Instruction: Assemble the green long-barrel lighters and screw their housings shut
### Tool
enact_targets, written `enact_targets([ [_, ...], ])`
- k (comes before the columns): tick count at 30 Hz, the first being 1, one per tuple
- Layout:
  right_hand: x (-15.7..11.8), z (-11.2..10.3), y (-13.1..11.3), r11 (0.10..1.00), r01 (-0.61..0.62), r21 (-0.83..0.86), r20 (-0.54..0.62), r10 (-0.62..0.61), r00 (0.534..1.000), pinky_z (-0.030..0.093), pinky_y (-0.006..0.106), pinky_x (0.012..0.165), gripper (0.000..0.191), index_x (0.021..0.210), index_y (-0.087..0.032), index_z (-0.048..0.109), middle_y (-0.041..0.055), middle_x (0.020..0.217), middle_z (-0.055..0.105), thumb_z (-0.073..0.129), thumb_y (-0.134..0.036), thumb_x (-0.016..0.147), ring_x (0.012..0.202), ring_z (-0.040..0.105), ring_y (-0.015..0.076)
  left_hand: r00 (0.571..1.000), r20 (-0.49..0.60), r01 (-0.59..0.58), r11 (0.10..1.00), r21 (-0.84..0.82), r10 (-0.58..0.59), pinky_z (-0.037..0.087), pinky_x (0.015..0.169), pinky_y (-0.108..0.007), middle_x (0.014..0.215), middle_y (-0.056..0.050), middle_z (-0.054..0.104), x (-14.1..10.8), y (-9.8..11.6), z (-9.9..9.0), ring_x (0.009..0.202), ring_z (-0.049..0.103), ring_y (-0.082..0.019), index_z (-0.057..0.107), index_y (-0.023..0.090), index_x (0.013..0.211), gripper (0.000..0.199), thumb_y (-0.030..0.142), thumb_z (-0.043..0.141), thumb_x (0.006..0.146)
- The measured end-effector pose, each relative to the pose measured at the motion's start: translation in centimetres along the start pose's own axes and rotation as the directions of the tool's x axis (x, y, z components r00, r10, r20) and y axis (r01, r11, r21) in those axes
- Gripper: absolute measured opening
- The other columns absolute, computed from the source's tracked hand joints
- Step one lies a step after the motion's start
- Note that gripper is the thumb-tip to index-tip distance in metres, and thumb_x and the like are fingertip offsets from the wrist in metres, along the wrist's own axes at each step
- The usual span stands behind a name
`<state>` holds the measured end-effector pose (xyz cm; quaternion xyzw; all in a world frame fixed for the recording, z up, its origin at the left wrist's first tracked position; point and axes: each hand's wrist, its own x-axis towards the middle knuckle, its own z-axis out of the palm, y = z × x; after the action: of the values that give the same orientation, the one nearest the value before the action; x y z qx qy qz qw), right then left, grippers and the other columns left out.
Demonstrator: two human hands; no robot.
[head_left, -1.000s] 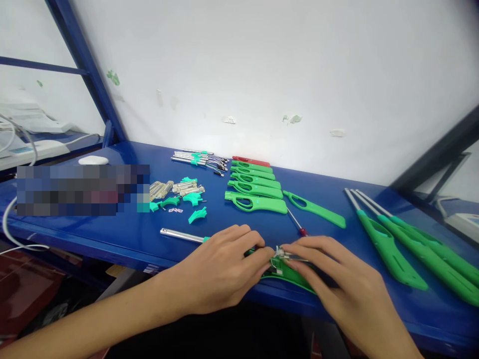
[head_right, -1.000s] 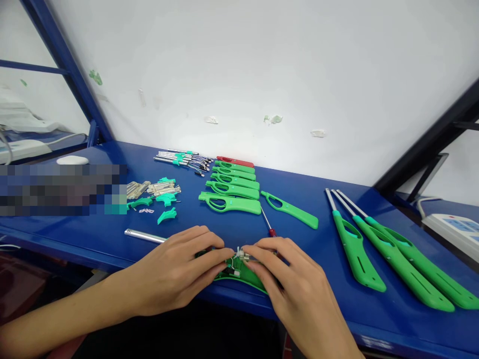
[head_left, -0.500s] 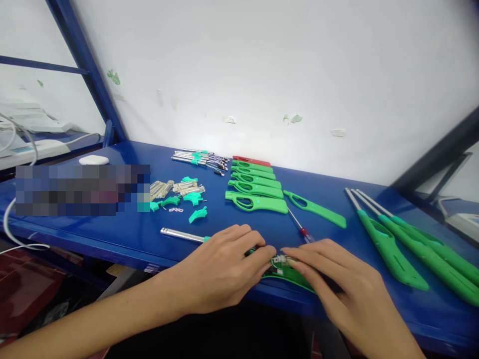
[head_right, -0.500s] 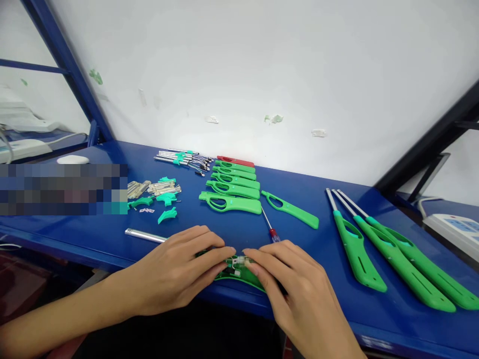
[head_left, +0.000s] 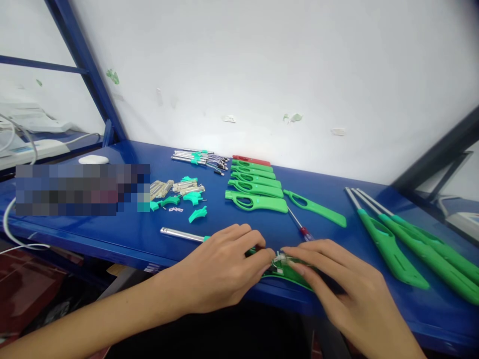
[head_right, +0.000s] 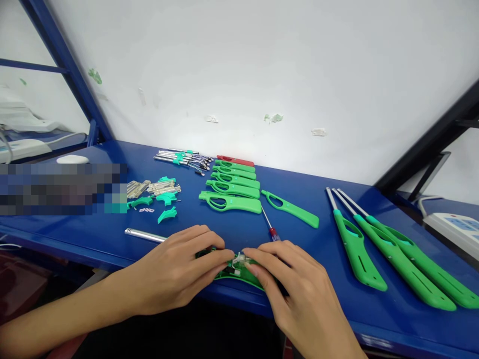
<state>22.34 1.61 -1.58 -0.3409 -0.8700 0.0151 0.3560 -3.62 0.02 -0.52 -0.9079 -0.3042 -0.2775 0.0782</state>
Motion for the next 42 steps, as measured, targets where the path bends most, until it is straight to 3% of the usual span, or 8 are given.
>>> enact_targets([
  [11, -0.02, -0.01, 0.05, 1.000, -0.004, 0.012, 0.053, 0.003, 0.999, 0.060, 0.027, 0.086, 0.022, 0.122, -0.032, 0.077, 0.0005, 0.111, 0.077, 0.061, -0.025, 0.108, 0.097, 0.076, 0.0162, 1.000, -0.003, -0.006, 1.000, 0.009, 0.006, 0.056, 0.082, -0.036, 0.103, -0.010, 0.066, -0.06, -0.06, 0.12, 0.087, 0.059, -0.022, 0.071, 0.011, 0.114, 0.025, 0.016, 0.046, 0.112],
  [33, -0.34, -0.07, 0.45, 0.995, -0.044, 0.089, 0.112, 0.034, 0.993, 0.058, 0.024, 0.090, 0.028, 0.129, -0.040, 0.075, -0.0047, 0.114, 0.075, 0.067, -0.026, 0.106, 0.100, 0.073, 0.0118, 1.000, 0.004, -0.018, 1.000, -0.004, 0.018, 0.058, 0.083, -0.039, 0.103, -0.010, 0.068, 0.07, -0.04, -0.03, 0.088, 0.060, -0.023, 0.073, 0.009, 0.116, 0.027, 0.018, 0.048, 0.113],
  [42, -0.06, -0.13, 0.34, 0.994, -0.044, 0.102, 0.121, 0.031, 0.992, 0.059, 0.023, 0.088, 0.027, 0.129, -0.037, 0.078, -0.0025, 0.113, 0.076, 0.067, -0.028, 0.106, 0.099, 0.074, 0.0122, 1.000, -0.005, -0.017, 1.000, 0.011, 0.017, 0.058, 0.080, -0.038, 0.102, -0.010, 0.068, 0.15, -0.10, -0.07, 0.086, 0.060, -0.023, 0.074, 0.010, 0.114, 0.028, 0.017, 0.047, 0.113],
])
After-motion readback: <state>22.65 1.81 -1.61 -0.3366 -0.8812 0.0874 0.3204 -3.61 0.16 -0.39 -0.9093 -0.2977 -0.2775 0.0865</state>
